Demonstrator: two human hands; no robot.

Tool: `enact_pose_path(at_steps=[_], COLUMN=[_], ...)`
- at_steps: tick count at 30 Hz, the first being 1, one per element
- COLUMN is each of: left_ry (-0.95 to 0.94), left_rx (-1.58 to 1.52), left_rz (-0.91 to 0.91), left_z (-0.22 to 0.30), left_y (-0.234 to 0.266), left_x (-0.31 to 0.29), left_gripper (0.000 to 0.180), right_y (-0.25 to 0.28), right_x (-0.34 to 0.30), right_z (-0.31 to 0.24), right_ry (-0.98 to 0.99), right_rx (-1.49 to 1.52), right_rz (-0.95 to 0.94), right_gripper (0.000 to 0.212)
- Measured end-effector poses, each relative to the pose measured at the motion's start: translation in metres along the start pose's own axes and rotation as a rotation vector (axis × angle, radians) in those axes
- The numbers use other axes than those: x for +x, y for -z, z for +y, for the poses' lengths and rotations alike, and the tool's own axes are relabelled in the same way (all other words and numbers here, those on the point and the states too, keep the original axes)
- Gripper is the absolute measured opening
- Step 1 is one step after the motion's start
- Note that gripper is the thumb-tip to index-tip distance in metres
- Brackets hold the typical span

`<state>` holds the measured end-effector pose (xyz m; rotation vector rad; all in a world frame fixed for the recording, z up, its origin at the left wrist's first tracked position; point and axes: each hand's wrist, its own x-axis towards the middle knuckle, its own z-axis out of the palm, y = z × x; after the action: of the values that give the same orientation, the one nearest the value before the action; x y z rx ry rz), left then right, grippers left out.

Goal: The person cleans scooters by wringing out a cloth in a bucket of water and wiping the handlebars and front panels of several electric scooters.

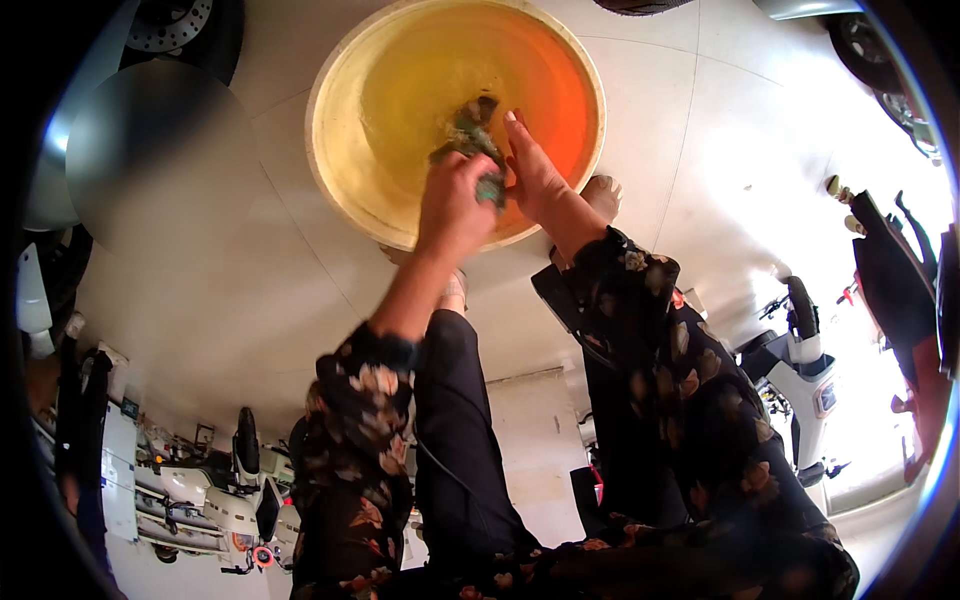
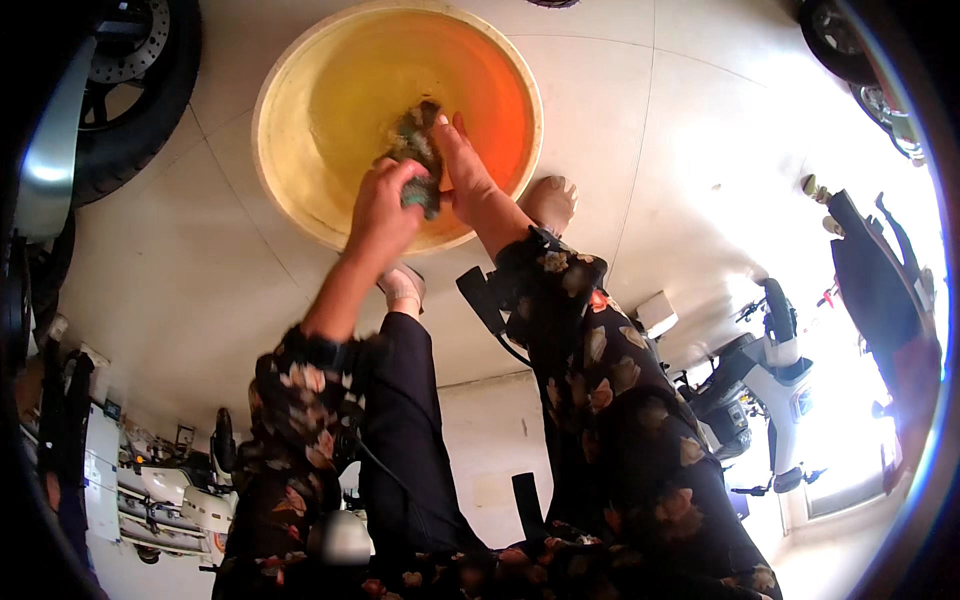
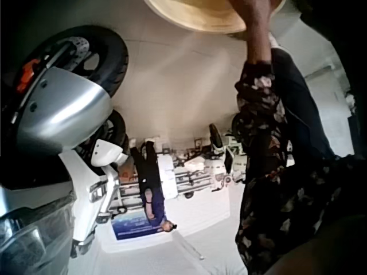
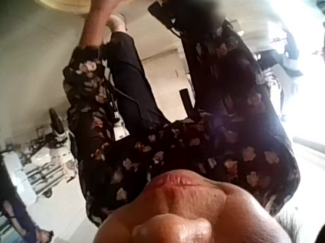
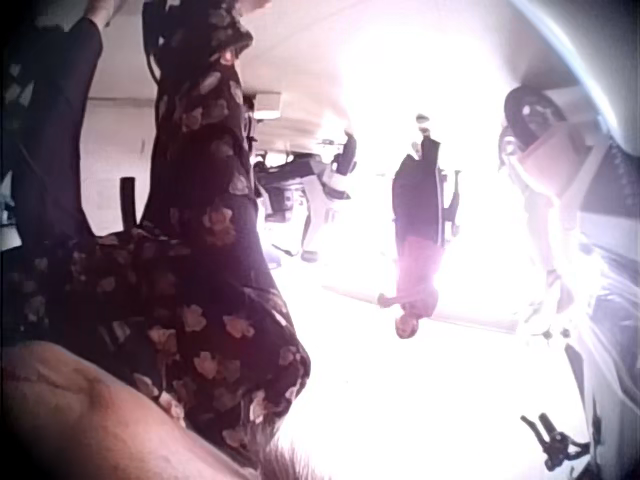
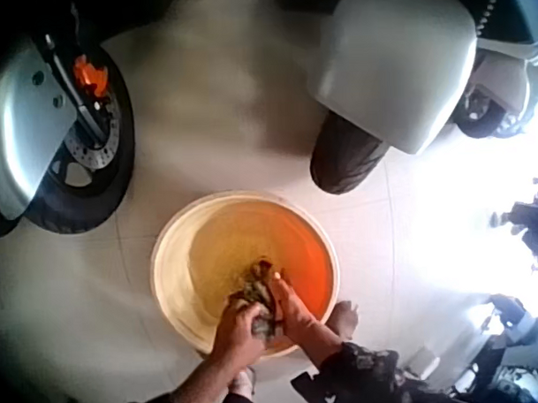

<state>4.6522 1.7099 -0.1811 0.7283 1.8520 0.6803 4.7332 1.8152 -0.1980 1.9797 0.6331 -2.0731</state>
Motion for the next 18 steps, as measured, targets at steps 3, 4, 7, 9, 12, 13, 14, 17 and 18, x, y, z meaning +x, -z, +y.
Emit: enact_pose_path(at_steps=[3, 4, 7, 9, 12, 13, 14, 17, 18], left_ry=[-0.076, -0.102, -0.094, -0.094, -0.197, -0.171, -0.035, 0.161, 0.17], left_rx=[-0.084, -0.136, -0.127, -0.086, -0.034, -0.019, 0.038, -0.013, 0.044], left_rz=[0.094, 0.165, 0.346, 0.401, 0.376, 0.419, 0.373, 0.275, 0.28], left_z=[0.053, 0.059, 0.055, 0.046, 0.04, 0.029, 0.011, -0.023, -0.033], left_y=[0.015, 0.013, 0.001, -0.005, -0.011, -0.01, 0.002, 0.026, 0.031], left_x=[-0.027, -0.03, -0.024, -0.012, 0.014, 0.019, 0.02, 0.051, 0.058], left_gripper=[0.026, 0.026, 0.026, 0.025, 0.022, 0.019, 0.018, 0.025, 0.031], right_y=[0.008, 0.0, -0.021, -0.012, 0.024, 0.014, -0.01, -0.043, -0.039], right_x=[0.03, 0.023, 0.007, 0.021, 0.093, 0.087, 0.052, -0.018, -0.015], right_z=[0.006, 0.001, -0.001, 0.017, 0.078, 0.078, 0.058, 0.007, 0.007], right_ry=[-0.055, -0.032, -0.198, -0.034, 0.821, 0.455, 0.212, -0.028, 0.064], right_rx=[0.292, 0.395, 0.55, 0.464, -0.031, 0.236, 0.289, 0.107, 0.123], right_rz=[-0.207, -0.2, -0.279, -0.276, -0.191, -0.258, -0.197, 0.158, 0.14], right_gripper=[0.053, 0.043, 0.044, 0.041, 0.035, 0.034, 0.033, 0.035, 0.034])
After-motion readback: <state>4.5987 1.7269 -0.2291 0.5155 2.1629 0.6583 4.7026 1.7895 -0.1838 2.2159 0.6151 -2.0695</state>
